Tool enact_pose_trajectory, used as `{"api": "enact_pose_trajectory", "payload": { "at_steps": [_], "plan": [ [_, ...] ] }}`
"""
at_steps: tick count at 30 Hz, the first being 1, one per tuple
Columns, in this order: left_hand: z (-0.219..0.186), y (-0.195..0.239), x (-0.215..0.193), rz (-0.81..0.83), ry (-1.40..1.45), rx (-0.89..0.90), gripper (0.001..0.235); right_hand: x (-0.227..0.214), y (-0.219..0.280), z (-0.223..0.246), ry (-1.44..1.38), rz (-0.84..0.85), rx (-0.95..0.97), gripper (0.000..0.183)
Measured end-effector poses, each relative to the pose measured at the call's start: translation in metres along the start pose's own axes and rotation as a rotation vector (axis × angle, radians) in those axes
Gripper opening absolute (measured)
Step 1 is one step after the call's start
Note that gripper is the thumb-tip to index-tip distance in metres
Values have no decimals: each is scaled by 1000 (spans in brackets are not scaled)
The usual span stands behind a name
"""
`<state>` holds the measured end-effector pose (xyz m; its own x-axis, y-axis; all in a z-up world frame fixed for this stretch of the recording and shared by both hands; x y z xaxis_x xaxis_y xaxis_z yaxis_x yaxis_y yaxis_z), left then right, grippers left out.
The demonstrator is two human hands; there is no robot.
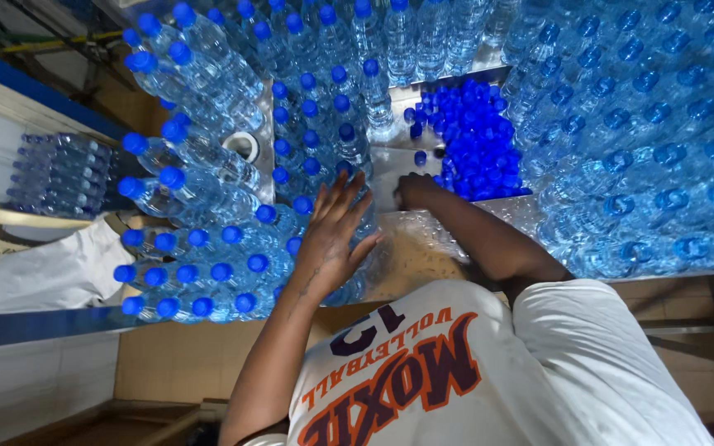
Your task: The person places empty plastic bottles into a filling station, removes them once full, and places them onto a storage area with other bottles.
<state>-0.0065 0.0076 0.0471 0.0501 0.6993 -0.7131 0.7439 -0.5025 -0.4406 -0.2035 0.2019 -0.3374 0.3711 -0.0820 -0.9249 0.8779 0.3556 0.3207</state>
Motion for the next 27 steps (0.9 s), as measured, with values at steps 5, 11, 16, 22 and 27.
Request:
{"api": "enact_pose_trajectory", "payload": {
  "at_steps": [5, 11, 16, 22, 27],
  "plan": [
    [5, 11, -12, 20, 31, -10, 60, 17, -11, -82, 574, 180, -141, 76],
    [29, 19, -2, 75, -36, 82, 65, -90, 88, -86, 278, -344, 141, 41],
    [5, 12, -10, 80, -7, 171, 60, -152, 175, -86, -214, -505, 380, 29],
    [-8, -1, -2, 201, 128, 148, 65, -223, 356, -58, -210, -980, 426, 18],
    [-20, -9, -4, 280, 216, 151, 69, -232, 449, -97, 290, -600, 854, 39]
  ]
}}
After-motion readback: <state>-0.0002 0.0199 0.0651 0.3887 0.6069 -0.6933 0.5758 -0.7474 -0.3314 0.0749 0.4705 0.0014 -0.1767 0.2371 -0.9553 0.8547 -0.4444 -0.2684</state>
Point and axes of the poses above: each hand's wrist, its own y-axis away from the middle knuckle, its own x-axis out of the palm, z = x × y, the point moved 4 cm from there along -y, towards the middle knuckle, and after that the axes turned 9 degrees about y, right-handed, at the moved point
